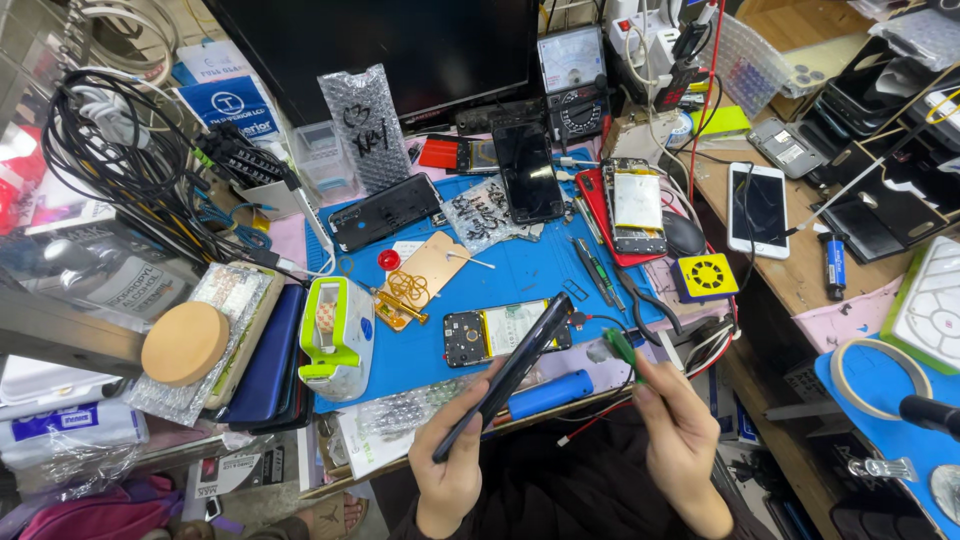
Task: The person removes a phone battery and screen assembly from a device frame using a prying tool, then connects a replacement screen to the internal components and peels away protective film.
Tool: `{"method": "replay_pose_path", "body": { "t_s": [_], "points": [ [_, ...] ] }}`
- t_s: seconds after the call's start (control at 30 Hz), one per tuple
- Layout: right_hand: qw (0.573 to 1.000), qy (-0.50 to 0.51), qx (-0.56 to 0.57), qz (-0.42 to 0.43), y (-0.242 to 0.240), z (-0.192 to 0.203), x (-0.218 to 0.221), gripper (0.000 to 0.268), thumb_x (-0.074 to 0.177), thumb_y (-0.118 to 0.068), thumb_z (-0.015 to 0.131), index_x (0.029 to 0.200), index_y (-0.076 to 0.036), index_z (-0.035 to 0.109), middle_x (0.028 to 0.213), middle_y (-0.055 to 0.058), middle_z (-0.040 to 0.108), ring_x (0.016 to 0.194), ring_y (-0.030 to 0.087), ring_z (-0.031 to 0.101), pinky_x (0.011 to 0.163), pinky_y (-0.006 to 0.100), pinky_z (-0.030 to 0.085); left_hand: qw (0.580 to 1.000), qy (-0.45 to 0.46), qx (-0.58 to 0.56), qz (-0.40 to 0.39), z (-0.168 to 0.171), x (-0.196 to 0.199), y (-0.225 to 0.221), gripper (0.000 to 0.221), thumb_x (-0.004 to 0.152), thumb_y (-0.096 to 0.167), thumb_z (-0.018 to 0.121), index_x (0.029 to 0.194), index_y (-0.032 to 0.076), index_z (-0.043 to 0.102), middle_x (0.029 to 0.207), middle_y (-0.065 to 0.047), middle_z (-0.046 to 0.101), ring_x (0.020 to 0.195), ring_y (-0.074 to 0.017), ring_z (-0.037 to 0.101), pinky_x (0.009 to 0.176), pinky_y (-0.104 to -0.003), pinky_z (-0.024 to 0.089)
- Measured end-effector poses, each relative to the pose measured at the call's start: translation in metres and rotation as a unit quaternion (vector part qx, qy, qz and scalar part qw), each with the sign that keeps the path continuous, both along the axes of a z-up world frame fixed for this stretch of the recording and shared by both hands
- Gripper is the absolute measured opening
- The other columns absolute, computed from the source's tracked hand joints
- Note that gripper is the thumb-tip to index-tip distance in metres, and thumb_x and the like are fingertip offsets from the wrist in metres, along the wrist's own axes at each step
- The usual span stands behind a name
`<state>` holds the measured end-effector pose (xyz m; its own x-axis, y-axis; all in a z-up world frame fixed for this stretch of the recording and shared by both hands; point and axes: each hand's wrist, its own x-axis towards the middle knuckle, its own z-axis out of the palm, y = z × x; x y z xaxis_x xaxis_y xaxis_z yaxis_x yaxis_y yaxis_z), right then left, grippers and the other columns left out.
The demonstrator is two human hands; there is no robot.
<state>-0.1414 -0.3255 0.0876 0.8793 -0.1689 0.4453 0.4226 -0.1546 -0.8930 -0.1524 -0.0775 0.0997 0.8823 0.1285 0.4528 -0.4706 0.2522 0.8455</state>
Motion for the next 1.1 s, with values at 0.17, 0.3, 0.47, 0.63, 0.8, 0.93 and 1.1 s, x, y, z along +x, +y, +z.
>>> {"method": "replay_pose_path", "body": {
  "t_s": [0.17, 0.3, 0.47, 0.63, 0.8, 0.93, 1.1],
  "points": [
    [0.998, -0.035, -0.051, 0.013, 0.004, 0.005, -0.018, 0.034, 0.097, 0.006, 0.060, 0.130, 0.005, 0.065, 0.097, 0.006, 0.063, 0.085, 0.011, 0.056, 0.077, 0.022, 0.043, 0.999, -0.042, -0.003, -0.023, 0.008, -0.007, 0.001, 0.027, 0.106, 0.003, 0.056, 0.129, -0.009, 0.062, 0.138, -0.035, 0.063, 0.134, -0.0431, 0.063, 0.117, -0.048, 0.048],
    [0.994, -0.049, -0.094, 0.029, 0.011, 0.016, -0.011, 0.035, 0.094, 0.009, 0.060, 0.128, 0.004, 0.065, 0.097, 0.008, 0.065, 0.080, 0.013, 0.058, 0.070, 0.023, 0.046, 0.999, -0.043, 0.017, -0.014, 0.015, -0.012, 0.001, 0.026, 0.106, 0.004, 0.057, 0.128, -0.009, 0.064, 0.136, -0.035, 0.065, 0.134, -0.0448, 0.064, 0.118, -0.049, 0.047],
    [0.988, -0.067, -0.137, 0.027, 0.042, 0.024, -0.006, 0.038, 0.090, 0.012, 0.061, 0.127, 0.005, 0.064, 0.097, 0.013, 0.065, 0.081, 0.018, 0.063, 0.071, 0.025, 0.050, 0.999, -0.032, 0.019, -0.018, 0.015, -0.017, -0.003, 0.027, 0.106, 0.002, 0.057, 0.129, -0.009, 0.064, 0.136, -0.035, 0.065, 0.133, -0.0441, 0.064, 0.117, -0.048, 0.047],
    [0.978, -0.048, -0.176, 0.106, 0.051, 0.027, -0.020, 0.037, 0.086, 0.011, 0.065, 0.122, 0.005, 0.067, 0.090, 0.013, 0.065, 0.076, 0.020, 0.065, 0.066, 0.027, 0.052, 1.000, -0.006, -0.002, -0.013, 0.008, -0.013, -0.002, 0.029, 0.105, 0.002, 0.056, 0.130, -0.010, 0.064, 0.137, -0.035, 0.065, 0.133, -0.0416, 0.063, 0.117, -0.047, 0.046],
    [0.984, -0.040, -0.175, 0.020, 0.043, 0.017, -0.007, 0.032, 0.089, 0.011, 0.059, 0.118, 0.002, 0.067, 0.089, 0.011, 0.063, 0.076, 0.019, 0.063, 0.067, 0.027, 0.050, 1.000, 0.008, -0.006, -0.008, 0.000, -0.019, -0.003, 0.028, 0.105, 0.004, 0.058, 0.129, -0.010, 0.064, 0.136, -0.033, 0.066, 0.132, -0.0403, 0.065, 0.117, -0.046, 0.047],
    [0.980, -0.015, -0.137, 0.142, 0.048, 0.019, -0.020, 0.037, 0.088, 0.010, 0.063, 0.125, 0.004, 0.067, 0.083, 0.010, 0.058, 0.071, 0.019, 0.061, 0.064, 0.028, 0.049, 0.997, 0.044, -0.055, 0.019, -0.006, -0.014, -0.004, 0.032, 0.105, 0.007, 0.059, 0.130, -0.012, 0.063, 0.135, -0.032, 0.066, 0.129, -0.0369, 0.064, 0.115, -0.044, 0.046],
    [0.990, -0.004, -0.123, 0.064, 0.037, 0.020, -0.010, 0.039, 0.090, 0.009, 0.061, 0.128, 0.001, 0.067, 0.083, 0.009, 0.057, 0.070, 0.019, 0.053, 0.064, 0.028, 0.044, 0.971, 0.096, -0.217, -0.005, -0.018, -0.011, -0.007, 0.039, 0.103, 0.010, 0.061, 0.133, -0.016, 0.058, 0.133, -0.033, 0.064, 0.122, -0.0355, 0.066, 0.108, -0.044, 0.051]
  ]
}}
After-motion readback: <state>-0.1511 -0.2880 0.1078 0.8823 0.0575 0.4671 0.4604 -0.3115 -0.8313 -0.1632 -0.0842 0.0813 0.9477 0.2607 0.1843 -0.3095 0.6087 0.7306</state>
